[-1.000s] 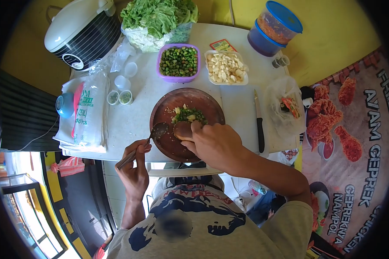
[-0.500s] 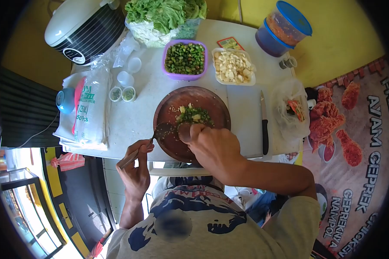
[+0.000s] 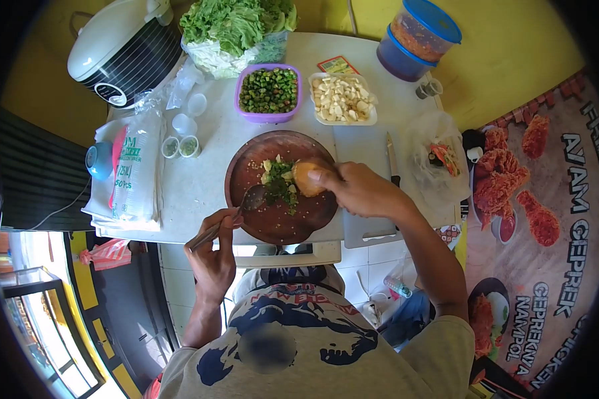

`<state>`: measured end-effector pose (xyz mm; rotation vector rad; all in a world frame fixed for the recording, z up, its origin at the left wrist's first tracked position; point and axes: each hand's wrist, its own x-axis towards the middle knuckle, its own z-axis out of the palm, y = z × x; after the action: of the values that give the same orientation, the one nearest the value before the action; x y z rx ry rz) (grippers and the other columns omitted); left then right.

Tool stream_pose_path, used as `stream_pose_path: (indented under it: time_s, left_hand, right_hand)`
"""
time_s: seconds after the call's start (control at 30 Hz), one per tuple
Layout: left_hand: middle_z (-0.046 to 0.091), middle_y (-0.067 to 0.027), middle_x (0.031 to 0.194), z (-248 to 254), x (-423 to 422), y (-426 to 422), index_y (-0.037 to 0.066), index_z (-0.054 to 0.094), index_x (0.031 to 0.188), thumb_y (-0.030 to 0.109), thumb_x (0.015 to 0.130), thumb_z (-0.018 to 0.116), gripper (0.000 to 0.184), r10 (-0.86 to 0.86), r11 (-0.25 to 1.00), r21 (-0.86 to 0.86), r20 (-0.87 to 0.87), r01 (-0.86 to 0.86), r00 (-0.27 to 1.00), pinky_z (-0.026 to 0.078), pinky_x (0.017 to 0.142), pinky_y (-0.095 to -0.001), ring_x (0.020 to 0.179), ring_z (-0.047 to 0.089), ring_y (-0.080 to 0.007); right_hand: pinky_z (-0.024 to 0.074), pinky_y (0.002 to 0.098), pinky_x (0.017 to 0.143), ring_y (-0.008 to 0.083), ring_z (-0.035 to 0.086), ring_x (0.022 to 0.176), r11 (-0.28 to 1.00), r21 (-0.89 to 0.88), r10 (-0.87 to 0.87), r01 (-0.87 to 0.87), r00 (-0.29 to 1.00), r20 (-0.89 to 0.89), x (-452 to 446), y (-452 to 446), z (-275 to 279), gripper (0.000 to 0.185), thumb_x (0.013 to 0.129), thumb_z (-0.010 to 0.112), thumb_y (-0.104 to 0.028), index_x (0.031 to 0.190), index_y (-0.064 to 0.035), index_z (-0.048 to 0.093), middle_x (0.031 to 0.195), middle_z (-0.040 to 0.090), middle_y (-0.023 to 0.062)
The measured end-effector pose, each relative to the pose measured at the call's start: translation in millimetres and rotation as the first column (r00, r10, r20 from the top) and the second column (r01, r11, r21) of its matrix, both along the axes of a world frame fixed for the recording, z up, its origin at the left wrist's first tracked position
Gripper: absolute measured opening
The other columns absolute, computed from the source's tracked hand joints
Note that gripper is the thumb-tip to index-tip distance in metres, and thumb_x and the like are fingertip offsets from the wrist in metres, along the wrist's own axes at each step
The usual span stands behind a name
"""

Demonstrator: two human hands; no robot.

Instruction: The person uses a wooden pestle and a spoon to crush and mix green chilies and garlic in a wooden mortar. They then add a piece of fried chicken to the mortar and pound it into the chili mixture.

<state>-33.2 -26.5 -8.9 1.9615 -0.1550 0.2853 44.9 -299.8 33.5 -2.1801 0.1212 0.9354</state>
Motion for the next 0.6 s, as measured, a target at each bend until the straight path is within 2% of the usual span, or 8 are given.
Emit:
stream_pose_path:
  time_s: [0.03,0.1,0.13,0.2,0.23,0.27,0.37,0.6]
  left_hand:
    - [0.075,-0.0198,0.092,0,0,-2,-0.005,0.068,0.111,0.002,0.100,0.062,0.014,-0.022,1.000,-0.009,-0.012,0.021,1.000,0.059,0.077,-0.0331,0.087,0.076,-0.0243]
    - [0.075,-0.0197,0.092,5,-1,-3,-0.005,0.068,0.111,0.002,0.099,0.062,0.014,-0.017,1.000,-0.019,-0.001,0.017,1.000,0.059,0.077,-0.0328,0.087,0.076,-0.0237]
    - [0.075,-0.0196,0.092,6,-2,-2,-0.005,0.068,0.111,0.001,0.099,0.062,0.015,-0.011,1.000,-0.028,0.009,0.012,1.000,0.059,0.078,-0.0324,0.088,0.076,-0.0231]
    - [0.075,-0.0194,0.092,4,0,5,-0.005,0.068,0.111,0.001,0.099,0.062,0.015,0.020,0.999,-0.041,0.020,-0.019,1.000,0.058,0.078,-0.0322,0.087,0.075,-0.0224]
    - [0.075,-0.0193,0.092,3,2,8,-0.005,0.068,0.111,0.001,0.100,0.062,0.015,0.046,0.998,-0.054,0.029,-0.044,0.999,0.058,0.078,-0.0320,0.087,0.075,-0.0217]
    - [0.075,-0.0193,0.092,4,3,10,-0.005,0.068,0.111,0.001,0.100,0.062,0.015,0.047,0.997,-0.056,0.030,-0.046,0.998,0.058,0.078,-0.0320,0.087,0.075,-0.0217]
    - [0.075,-0.0190,0.092,2,8,16,-0.006,0.069,0.109,-0.001,0.099,0.062,0.014,0.083,0.997,0.000,0.012,-0.084,0.996,0.058,0.077,-0.0326,0.086,0.075,-0.0231]
    - [0.075,-0.0204,0.092,5,15,22,-0.006,0.068,0.107,-0.002,0.098,0.062,0.012,0.052,0.997,0.047,0.024,-0.053,0.998,0.059,0.075,-0.0345,0.085,0.076,-0.0267]
  right_hand:
    - [0.0535,0.0415,0.074,0.0297,0.068,0.073,1.000,-0.001,-0.003,0.003,1.000,0.002,-2,2,-4,0.075,0.103,0.046,-0.059,0.102,0.0129,0.066,0.073,0.066,0.0204]
    - [0.0534,0.0443,0.068,0.0351,0.069,0.070,0.996,0.040,0.073,-0.081,0.982,0.172,-11,12,-11,0.072,0.103,0.046,-0.058,0.096,0.0109,0.064,0.071,0.067,0.0212]
    - [0.0534,0.0443,0.068,0.0351,0.069,0.070,0.996,0.041,0.074,-0.082,0.982,0.172,-16,18,-9,0.072,0.103,0.046,-0.058,0.096,0.0109,0.064,0.071,0.067,0.0212]
    - [0.0535,0.0464,0.065,0.0433,0.070,0.070,0.980,-0.141,0.180,-0.142,0.932,0.315,-25,29,-1,0.070,0.103,0.047,-0.058,0.096,0.0107,0.061,0.070,0.068,0.0230]
    - [0.0548,0.0480,0.061,0.0449,0.070,0.069,0.959,-0.218,0.259,-0.183,0.879,0.400,-30,33,-4,0.064,0.101,0.052,-0.055,0.100,0.0091,0.059,0.070,0.068,0.0229]
    - [0.0548,0.0480,0.061,0.0449,0.070,0.069,0.958,-0.220,0.261,-0.185,0.878,0.401,-35,41,-2,0.064,0.101,0.052,-0.055,0.100,0.0091,0.059,0.070,0.068,0.0229]
    - [0.0555,0.0438,0.051,0.0341,0.070,0.057,0.848,-0.474,0.491,-0.235,0.685,0.538,-45,59,1,0.047,0.097,0.063,-0.045,0.097,0.0019,0.059,0.064,0.067,0.0156]
    - [0.0571,0.0406,0.054,0.0336,0.071,0.060,0.766,-0.518,0.620,-0.381,0.651,0.438,-16,74,15,0.043,0.094,0.067,-0.040,0.093,0.0020,0.061,0.066,0.068,0.0143]
